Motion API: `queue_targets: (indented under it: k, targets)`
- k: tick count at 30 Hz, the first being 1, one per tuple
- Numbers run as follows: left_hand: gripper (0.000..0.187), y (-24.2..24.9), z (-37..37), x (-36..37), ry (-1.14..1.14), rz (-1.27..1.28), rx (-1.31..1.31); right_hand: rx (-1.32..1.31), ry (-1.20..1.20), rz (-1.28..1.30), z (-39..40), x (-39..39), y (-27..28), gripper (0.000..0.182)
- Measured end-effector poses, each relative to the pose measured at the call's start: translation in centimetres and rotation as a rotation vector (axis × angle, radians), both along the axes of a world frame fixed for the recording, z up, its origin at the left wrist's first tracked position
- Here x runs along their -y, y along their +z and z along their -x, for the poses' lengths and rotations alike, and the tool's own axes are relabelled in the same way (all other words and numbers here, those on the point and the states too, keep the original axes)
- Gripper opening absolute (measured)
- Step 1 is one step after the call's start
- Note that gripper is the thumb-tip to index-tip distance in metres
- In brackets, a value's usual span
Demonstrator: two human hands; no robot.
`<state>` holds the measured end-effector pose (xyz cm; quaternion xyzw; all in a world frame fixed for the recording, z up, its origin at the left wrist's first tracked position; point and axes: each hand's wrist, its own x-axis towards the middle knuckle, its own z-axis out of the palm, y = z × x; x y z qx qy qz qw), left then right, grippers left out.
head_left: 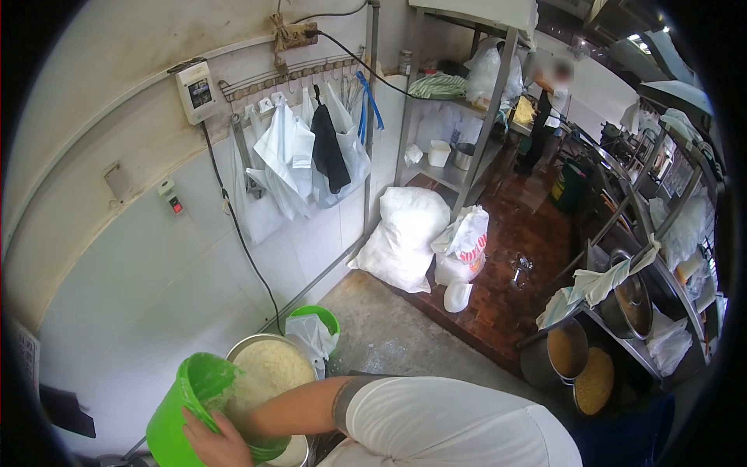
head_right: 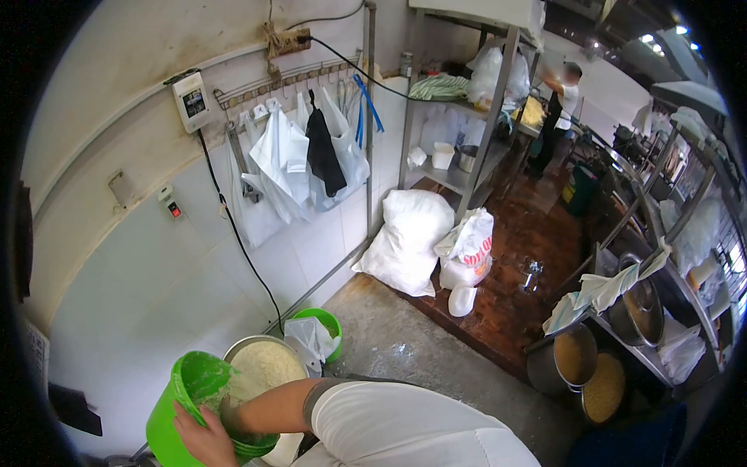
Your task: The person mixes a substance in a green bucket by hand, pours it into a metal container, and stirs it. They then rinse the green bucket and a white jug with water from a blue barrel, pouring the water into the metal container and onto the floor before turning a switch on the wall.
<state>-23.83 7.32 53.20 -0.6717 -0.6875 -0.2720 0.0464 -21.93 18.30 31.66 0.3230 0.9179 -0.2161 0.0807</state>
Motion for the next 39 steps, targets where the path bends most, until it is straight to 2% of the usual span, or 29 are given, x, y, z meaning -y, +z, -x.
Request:
queue_targets:
  k: [3,5,10,15,18,19,21,22,24,28,30,32,34,35,36,38,39]
  targets:
    - [0.072,-0.7,0.7,-0.8,0.023,-0.006,-0.014,0.107,-0.019,-0.019,-1.0,-0.7,0.8,0.072]
    - [0.06,-2.4,1.6,-1.6,0.008,-0.04,0.069,0.189,-0.02,-0.024,-1.4,-1.2,1.4,0.071]
    - [0.06,-2.9,2.5,-2.0,0.03,-0.046,0.058,0.437,0.046,-0.055,-1.8,-2.3,2.4,0.071]
    - [0.06,-3.5,3.1,-2.2,0.025,-0.09,0.067,0.977,0.473,-0.244,-1.8,-6.2,-2.9,0.071]
    - [0.06,-3.5,3.3,-2.1,0.05,-0.1,0.033,0.406,-0.182,0.046,-10.1,-2.3,6.7,0.053]
    - [0.059,-3.0,3.1,-1.9,0.068,-0.068,0.056,0.405,-0.18,0.05,-11.5,-1.9,6.7,0.053]
    - [0.059,-2.4,2.9,-2.0,0.086,-0.036,0.078,0.15,-0.365,0.067,-14.2,-2.0,5.1,0.047]
    - [0.059,-2.3,2.9,-2.0,0.089,-0.032,0.078,0.15,-0.364,0.068,-15.1,-1.6,4.4,0.047]
    - [0.059,-2.6,3.0,-2.1,0.094,-0.026,0.076,-0.078,-0.361,-0.03,-16.9,-0.7,2.8,0.032]
    - [0.06,-4.1,3.4,-2.8,0.063,-0.086,0.062,-0.131,-0.373,-0.091,-17.0,1.3,-3.2,0.032]
    - [0.062,-4.1,3.3,-2.2,0.078,-0.114,0.03,-0.048,-0.202,-0.179,-15.8,1.5,-7.9,0.032]
    - [0.061,-2.7,2.4,-2.0,0.132,0.015,0.069,-0.155,-0.069,-0.351,-15.8,1.5,-10.8,0.032]
    - [0.062,-4.1,3.5,-2.6,0.057,-0.128,0.004,-0.113,-0.087,-0.209,-16.4,1.0,-8.8,0.029]
    - [0.062,-3.6,3.5,-2.5,0.053,-0.115,0.017,-0.333,-0.185,-0.12,-16.9,0.2,-10.1,0.028]
    - [0.062,-3.0,3.1,-2.4,0.056,-0.104,0.03,-0.255,-0.176,-0.044,-17.5,0.0,-7.2,0.028]
    - [0.063,-3.6,4.0,-2.6,0.018,-0.153,0.001,-0.251,-0.15,-0.009,-18.1,-1.7,-8.3,0.03]
    - [0.063,-3.2,4.1,-2.4,0.039,-0.113,0.038,-0.157,-0.355,0.04,-17.9,0.2,0.7,0.037]
